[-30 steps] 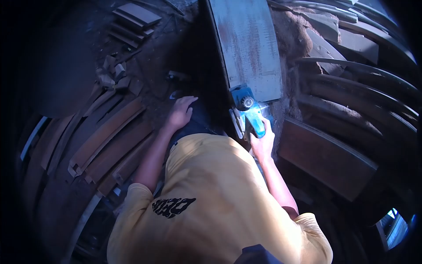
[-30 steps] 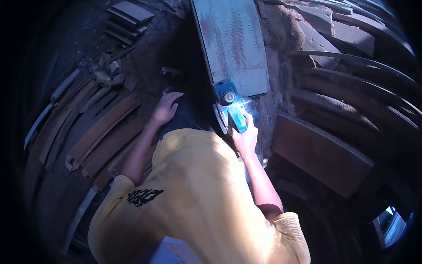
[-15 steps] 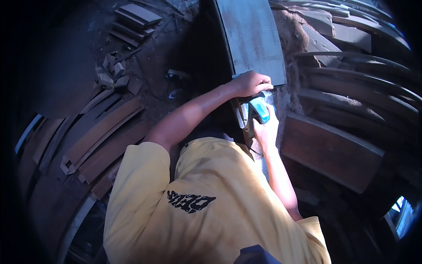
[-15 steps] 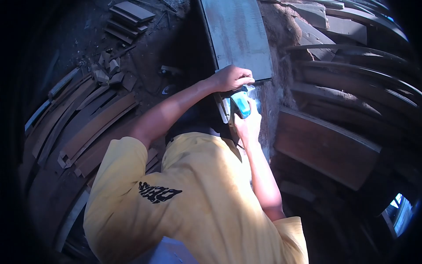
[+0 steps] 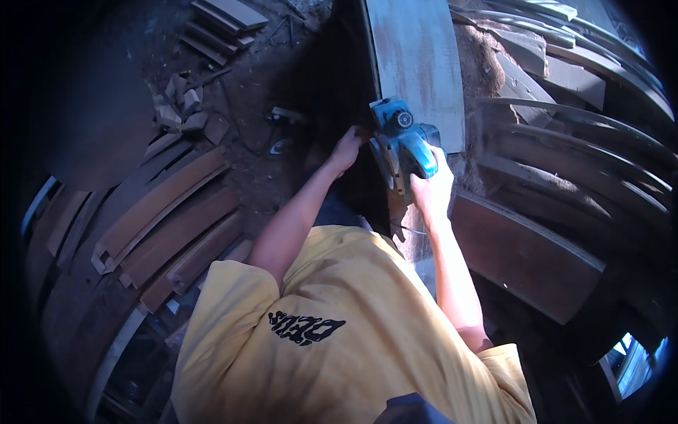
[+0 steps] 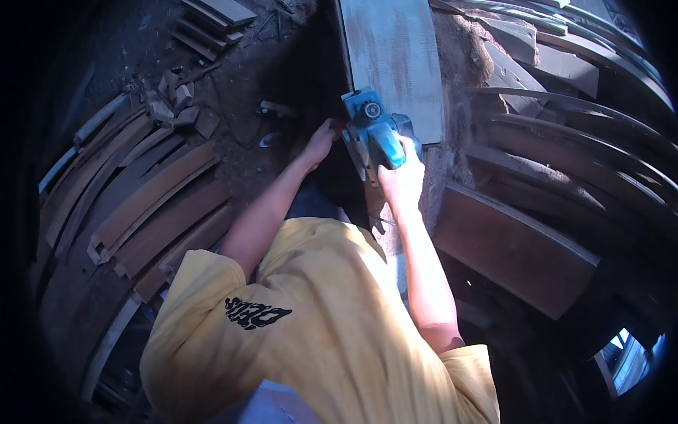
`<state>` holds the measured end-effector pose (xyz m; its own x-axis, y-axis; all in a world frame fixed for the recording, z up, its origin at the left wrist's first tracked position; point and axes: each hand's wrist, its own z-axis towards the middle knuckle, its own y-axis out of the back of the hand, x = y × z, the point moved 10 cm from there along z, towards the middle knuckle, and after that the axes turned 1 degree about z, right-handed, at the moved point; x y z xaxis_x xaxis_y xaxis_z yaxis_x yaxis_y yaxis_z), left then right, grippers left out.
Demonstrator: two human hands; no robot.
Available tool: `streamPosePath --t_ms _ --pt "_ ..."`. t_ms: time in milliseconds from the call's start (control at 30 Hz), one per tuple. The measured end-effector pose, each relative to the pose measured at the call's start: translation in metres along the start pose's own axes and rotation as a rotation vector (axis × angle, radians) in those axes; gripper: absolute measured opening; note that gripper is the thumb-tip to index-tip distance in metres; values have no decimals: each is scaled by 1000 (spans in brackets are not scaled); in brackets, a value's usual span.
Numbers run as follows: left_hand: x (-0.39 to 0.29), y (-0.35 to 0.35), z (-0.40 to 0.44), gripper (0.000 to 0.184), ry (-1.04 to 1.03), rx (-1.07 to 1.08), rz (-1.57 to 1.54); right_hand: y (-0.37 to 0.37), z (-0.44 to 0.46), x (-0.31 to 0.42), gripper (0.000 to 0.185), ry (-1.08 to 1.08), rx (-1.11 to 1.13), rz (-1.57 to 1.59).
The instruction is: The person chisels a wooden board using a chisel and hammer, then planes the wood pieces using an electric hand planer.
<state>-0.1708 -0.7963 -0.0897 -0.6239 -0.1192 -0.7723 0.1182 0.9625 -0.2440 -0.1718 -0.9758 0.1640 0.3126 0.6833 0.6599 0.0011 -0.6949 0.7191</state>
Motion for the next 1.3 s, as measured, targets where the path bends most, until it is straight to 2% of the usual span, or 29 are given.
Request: streamPosePath --t_ms 33,67,100,167,200,267,300,400,433,500,633,800,833,900,1133,1300 --pt "12 -8 -8 37 105 -10 149 -1 3 1 52 6 9 -7" --pt "25 -19 -15 33 99 -22 -33 -1 6 3 51 18 2 1" --pt "38 -21 -21 33 103 -27 -38 -2 9 5 51 27 -6 13" --pt "68 -49 -36 38 171 254 160 -7 22 8 50 16 -3 -10" --pt "81 -51 -43 38 179 257 161 -8 28 10 49 3 -5 -33" --pt "92 -81 -63 43 -4 556 447 -10 42 20 48 -24 -9 -52" --pt "94 -82 -68 43 -2 554 447 -11 49 22 47 -39 -14 -72" --pt "80 -101 -90 47 -54 848 727 -16 69 30 45 4 -19 -45" --pt "78 -98 -90 47 -54 841 725 -18 75 35 45 18 -22 -39" --pt "81 -77 -82 40 106 687 719 -23 93 45 45 35 -16 -8" --pt "41 -43 -75 36 61 582 826 -39 144 70 47 104 -13 26" --pt "-31 10 -72 27 93 256 701 -43 177 95 46 120 -29 2" --pt "-32 15 -71 27 94 250 698 -45 184 96 46 123 -30 9" --pt "-51 28 -64 26 -51 148 709 -51 200 101 47 128 -32 21" --pt "-89 43 -43 25 -213 25 655 -63 254 133 48 148 -62 -27" --pt "-124 53 -33 18 -317 -48 632 -75 304 153 48 200 -56 2"
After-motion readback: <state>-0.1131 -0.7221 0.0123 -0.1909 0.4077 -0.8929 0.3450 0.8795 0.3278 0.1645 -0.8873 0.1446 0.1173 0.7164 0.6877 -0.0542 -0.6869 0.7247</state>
